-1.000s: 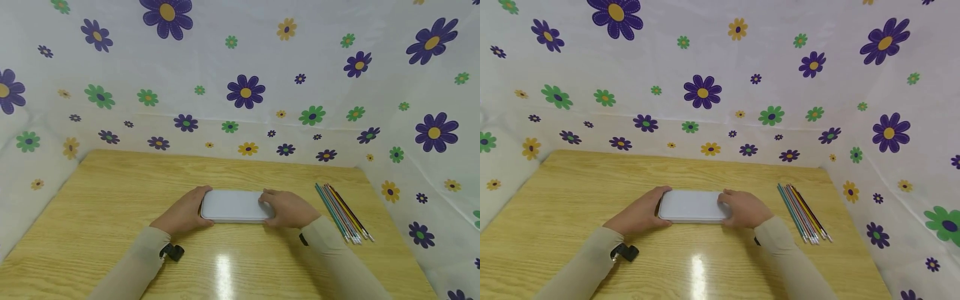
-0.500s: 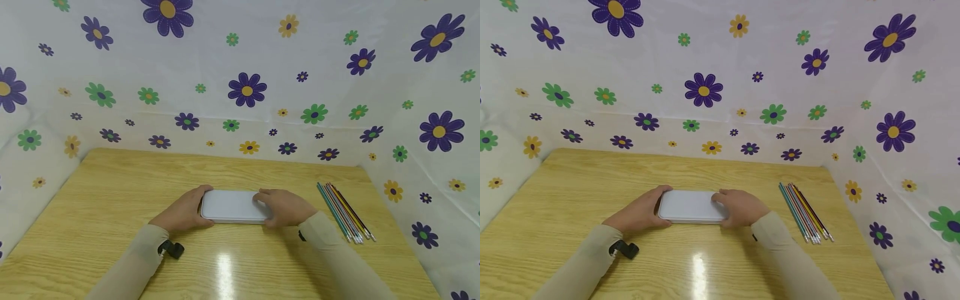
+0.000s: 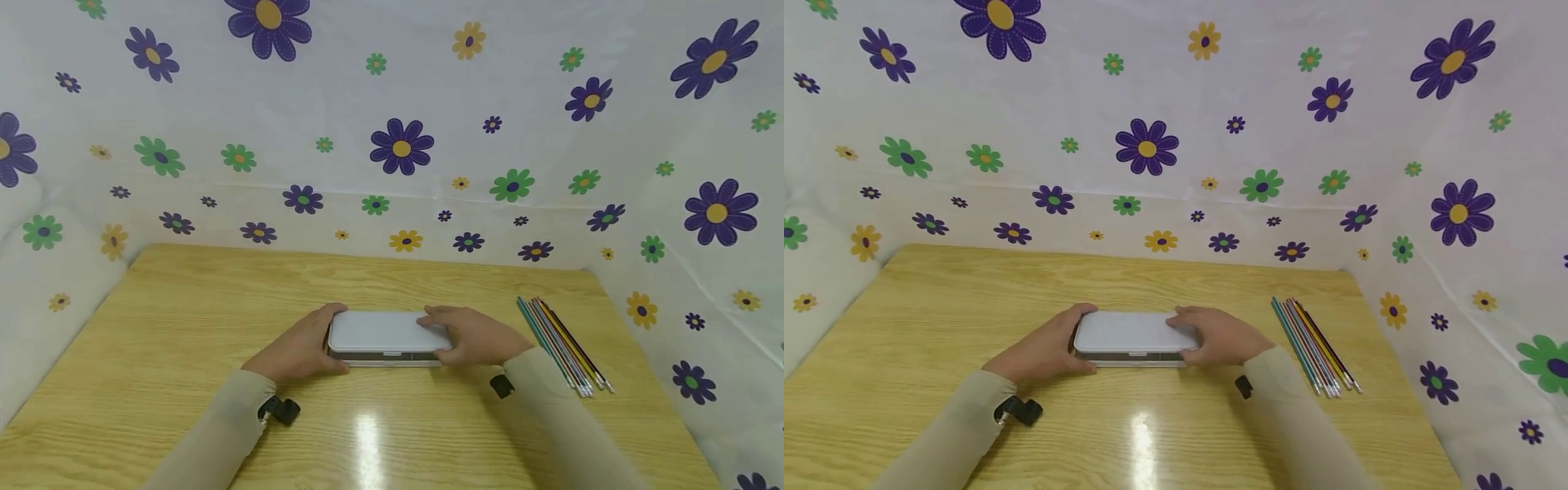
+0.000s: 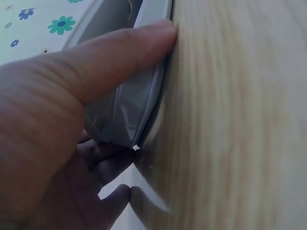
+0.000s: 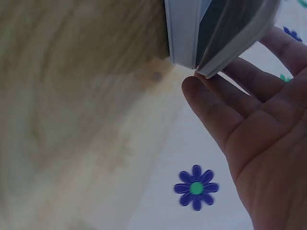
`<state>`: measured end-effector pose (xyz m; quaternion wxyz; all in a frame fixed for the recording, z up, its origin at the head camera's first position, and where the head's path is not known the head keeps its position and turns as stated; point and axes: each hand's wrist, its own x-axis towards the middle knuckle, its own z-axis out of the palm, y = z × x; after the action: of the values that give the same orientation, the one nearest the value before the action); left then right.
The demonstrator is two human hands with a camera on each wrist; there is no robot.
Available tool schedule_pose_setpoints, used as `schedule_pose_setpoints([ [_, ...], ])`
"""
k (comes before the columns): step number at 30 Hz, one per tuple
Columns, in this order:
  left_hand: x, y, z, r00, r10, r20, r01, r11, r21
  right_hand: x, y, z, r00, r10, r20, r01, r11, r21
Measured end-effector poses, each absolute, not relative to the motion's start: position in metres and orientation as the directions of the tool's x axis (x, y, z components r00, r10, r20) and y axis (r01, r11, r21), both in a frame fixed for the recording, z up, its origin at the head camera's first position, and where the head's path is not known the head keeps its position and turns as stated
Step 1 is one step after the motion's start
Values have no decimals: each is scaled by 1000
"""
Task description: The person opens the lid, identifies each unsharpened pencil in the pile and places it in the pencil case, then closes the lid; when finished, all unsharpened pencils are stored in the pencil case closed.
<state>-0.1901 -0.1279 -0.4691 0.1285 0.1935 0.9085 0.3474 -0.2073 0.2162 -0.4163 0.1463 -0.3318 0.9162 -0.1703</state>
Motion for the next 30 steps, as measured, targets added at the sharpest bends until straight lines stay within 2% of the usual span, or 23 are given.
schedule_pose_setpoints([
  [7,-193,-132,-469,-873,477,-107,267,648,713,-199,236,-437,-827,-562,-17,-399,608,-687],
  [10,-194,-136,-468,-870,482,-105,262,632,729,-197,238,-443,-862,-506,31,-348,546,-762],
  [16,-196,-138,-466,-878,461,-127,233,645,728,-199,237,-449,-926,-372,62,-256,500,-827],
  [24,-197,-136,-469,-895,434,-104,216,625,750,-205,230,-448,-954,-290,79,-195,399,-896],
  [30,-196,-137,-471,-912,400,-90,207,638,742,-211,224,-451,-988,-145,52,-93,289,-953],
])
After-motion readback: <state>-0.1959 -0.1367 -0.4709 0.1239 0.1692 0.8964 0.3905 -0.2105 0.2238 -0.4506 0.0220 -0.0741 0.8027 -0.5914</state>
